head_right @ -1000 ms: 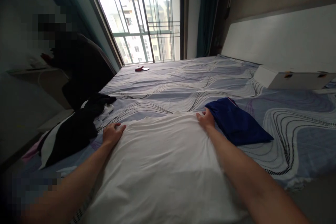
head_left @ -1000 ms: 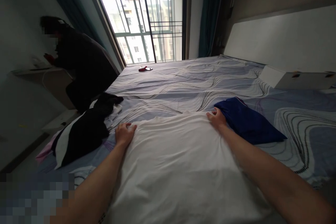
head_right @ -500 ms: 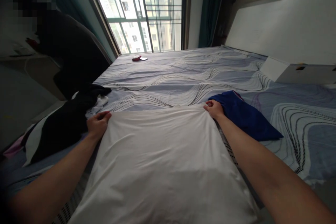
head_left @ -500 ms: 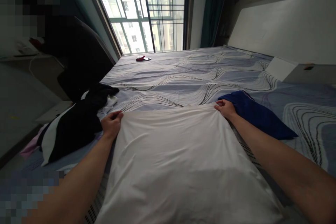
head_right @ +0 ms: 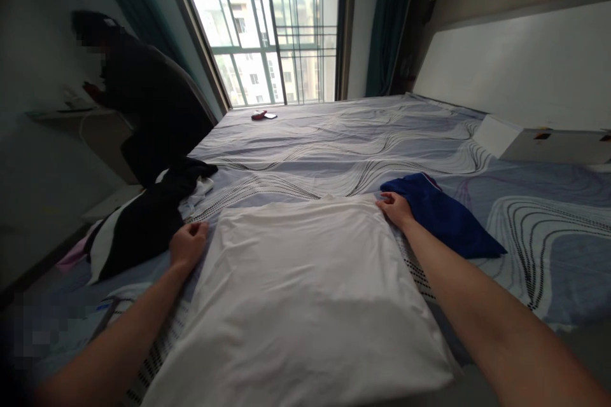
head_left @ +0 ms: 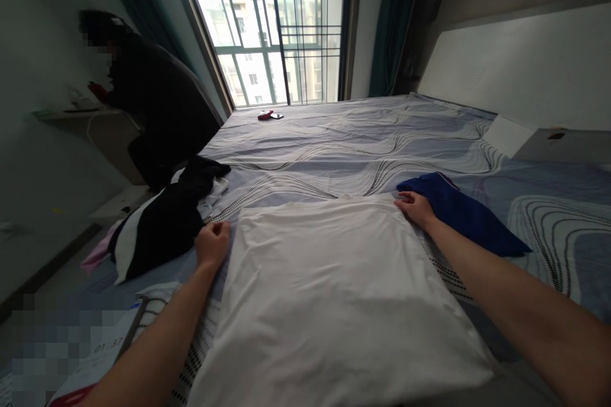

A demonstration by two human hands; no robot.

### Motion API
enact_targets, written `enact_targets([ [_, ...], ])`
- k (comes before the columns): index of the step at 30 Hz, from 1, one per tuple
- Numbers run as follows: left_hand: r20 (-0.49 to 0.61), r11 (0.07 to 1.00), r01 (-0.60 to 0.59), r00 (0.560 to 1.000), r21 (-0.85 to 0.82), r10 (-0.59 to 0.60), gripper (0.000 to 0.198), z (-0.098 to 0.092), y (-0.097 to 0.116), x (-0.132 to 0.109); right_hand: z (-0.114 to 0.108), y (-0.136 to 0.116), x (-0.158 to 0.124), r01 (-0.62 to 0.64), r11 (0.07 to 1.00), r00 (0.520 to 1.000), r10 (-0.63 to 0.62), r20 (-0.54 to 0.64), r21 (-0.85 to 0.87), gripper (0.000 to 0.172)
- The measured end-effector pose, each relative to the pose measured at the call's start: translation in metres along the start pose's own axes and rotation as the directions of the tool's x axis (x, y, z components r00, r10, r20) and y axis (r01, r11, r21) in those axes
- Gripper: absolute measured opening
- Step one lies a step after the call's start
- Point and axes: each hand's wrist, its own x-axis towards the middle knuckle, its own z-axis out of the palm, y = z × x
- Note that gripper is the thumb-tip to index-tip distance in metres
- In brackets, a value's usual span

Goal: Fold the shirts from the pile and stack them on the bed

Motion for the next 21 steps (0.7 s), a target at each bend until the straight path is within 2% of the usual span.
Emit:
enact_targets([
  [3,0.055,0.981,-0.003,0.998,0.195,-0.008,0.051,-0.032,-0.008,-0.046,-0.011,0.0,-0.027,0.035,0.993,0.999,-0.035,0.002,-0.115,0.037],
  [6,0.142,0.949,0.049,0.985,0.311,-0.098,0.056,-0.06,-0.01,-0.088,-0.024,-0.002,-0.063,0.047,0.985,0.999,-0.047,0.005,-0.166,0.035],
  [10,0.299,0.923,0.021,0.943,0.385,-0.146,0.057,-0.08,-0.004,-0.125,-0.044,-0.006,-0.12,0.021,0.972,1.0,-0.019,0.009,-0.233,0.038],
  [13,0.383,0.948,-0.021,0.917,0.319,-0.109,0.049,-0.085,-0.002,-0.135,-0.057,-0.006,-0.155,-0.038,0.966,0.993,0.066,0.102,-0.256,0.047],
  [15,0.368,0.975,-0.009,0.927,0.223,-0.076,0.044,-0.085,-0.002,-0.133,-0.063,-0.004,-0.17,-0.04,0.965,0.984,0.084,0.159,-0.26,0.043],
  [19,0.285,0.994,0.108,0.952,0.023,-0.11,0.037,-0.084,-0.002,-0.129,-0.065,-0.003,-0.178,-0.008,0.964,0.983,0.056,0.175,-0.264,0.031],
  [21,0.288,0.988,0.154,0.946,0.007,-0.15,0.034,-0.086,-0.001,-0.132,-0.064,-0.006,-0.176,-0.017,0.963,0.984,0.064,0.164,-0.269,0.031],
])
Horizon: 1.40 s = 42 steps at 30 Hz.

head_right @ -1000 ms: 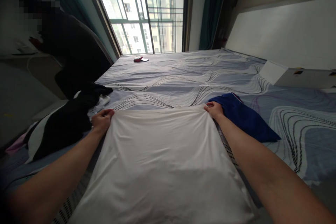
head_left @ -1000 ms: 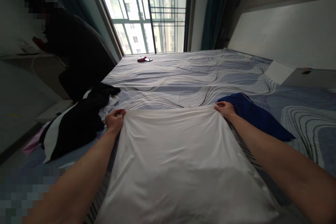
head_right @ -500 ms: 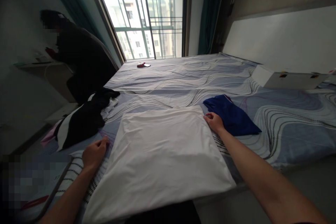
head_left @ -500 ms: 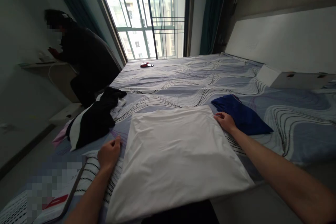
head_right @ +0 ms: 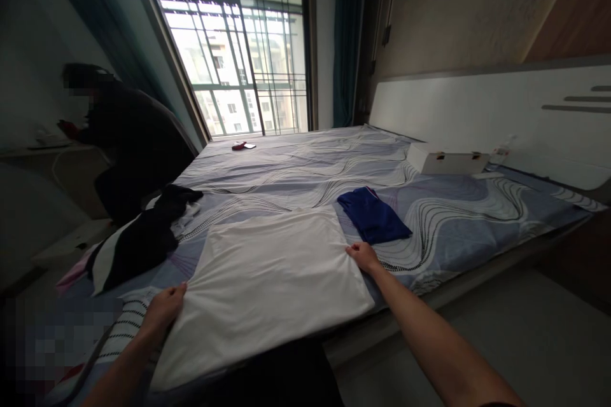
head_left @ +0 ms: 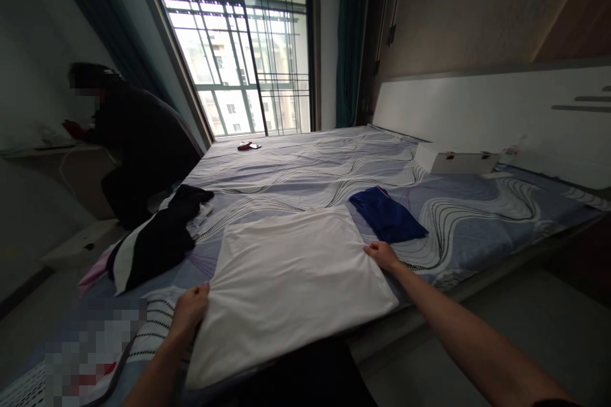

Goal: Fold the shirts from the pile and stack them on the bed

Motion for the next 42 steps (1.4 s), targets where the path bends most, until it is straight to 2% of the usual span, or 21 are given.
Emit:
enact_targets([
  [4,0.11,0.997,0.048,0.992,0.065,-0.055,0.042,-0.008,-0.007,-0.021,0.0,-0.008,-0.006,-0.023,1.0,0.999,0.023,0.023,-0.018,0.033],
  [7,0.271,0.993,0.003,0.962,0.12,-0.036,0.045,-0.018,-0.017,-0.046,-0.001,-0.012,-0.029,-0.008,0.997,0.998,0.013,0.06,-0.075,0.034],
  [9,0.331,0.988,-0.034,0.944,0.149,-0.018,0.044,-0.023,-0.022,-0.064,-0.003,-0.012,-0.051,0.022,0.983,0.997,-0.009,0.071,-0.18,0.033],
  [11,0.326,0.984,-0.054,0.946,0.17,-0.004,0.045,-0.025,-0.025,-0.079,-0.004,-0.011,-0.073,0.02,0.952,0.999,-0.007,0.045,-0.306,0.034],
  [13,0.3,0.98,-0.079,0.954,0.18,0.021,0.048,-0.024,-0.025,-0.092,-0.004,-0.011,-0.09,-0.033,0.919,0.999,0.026,-0.025,-0.394,0.039],
  [17,0.275,0.967,-0.12,0.96,0.225,0.055,0.053,-0.018,-0.024,-0.107,0.003,-0.017,-0.108,-0.13,0.885,0.988,0.076,-0.135,-0.447,0.041],
  [20,0.238,0.963,-0.152,0.966,0.224,0.098,0.052,-0.019,-0.026,-0.109,0.007,-0.019,-0.108,-0.135,0.898,0.988,0.092,-0.121,-0.419,0.039],
  [25,0.226,0.968,-0.185,0.963,0.171,0.145,0.051,-0.039,-0.032,-0.111,-0.006,-0.006,-0.103,-0.108,0.918,0.994,0.09,-0.066,-0.381,0.033],
  [29,0.301,0.969,-0.188,0.944,0.159,0.134,0.057,-0.045,-0.045,-0.128,-0.016,0.01,-0.111,-0.086,0.924,0.996,0.076,-0.041,-0.373,0.028],
  [32,0.331,0.975,-0.142,0.94,0.17,0.079,0.059,-0.041,-0.065,-0.144,-0.019,0.021,-0.125,-0.066,0.943,0.998,0.059,-0.034,-0.325,0.03],
  [37,0.301,0.985,0.108,0.942,0.137,-0.146,0.056,-0.03,-0.101,-0.163,-0.022,0.043,-0.146,-0.14,0.976,0.99,0.133,-0.052,-0.165,0.046],
  [39,0.212,0.991,0.135,0.968,0.027,-0.137,0.058,-0.019,-0.108,-0.169,-0.019,0.052,-0.151,-0.174,0.984,0.985,0.174,-0.018,-0.039,0.059],
  [42,0.065,0.95,0.152,0.988,-0.273,-0.139,0.067,0.0,-0.105,-0.182,-0.009,0.058,-0.158,-0.197,0.937,0.979,0.173,0.106,0.289,0.087],
])
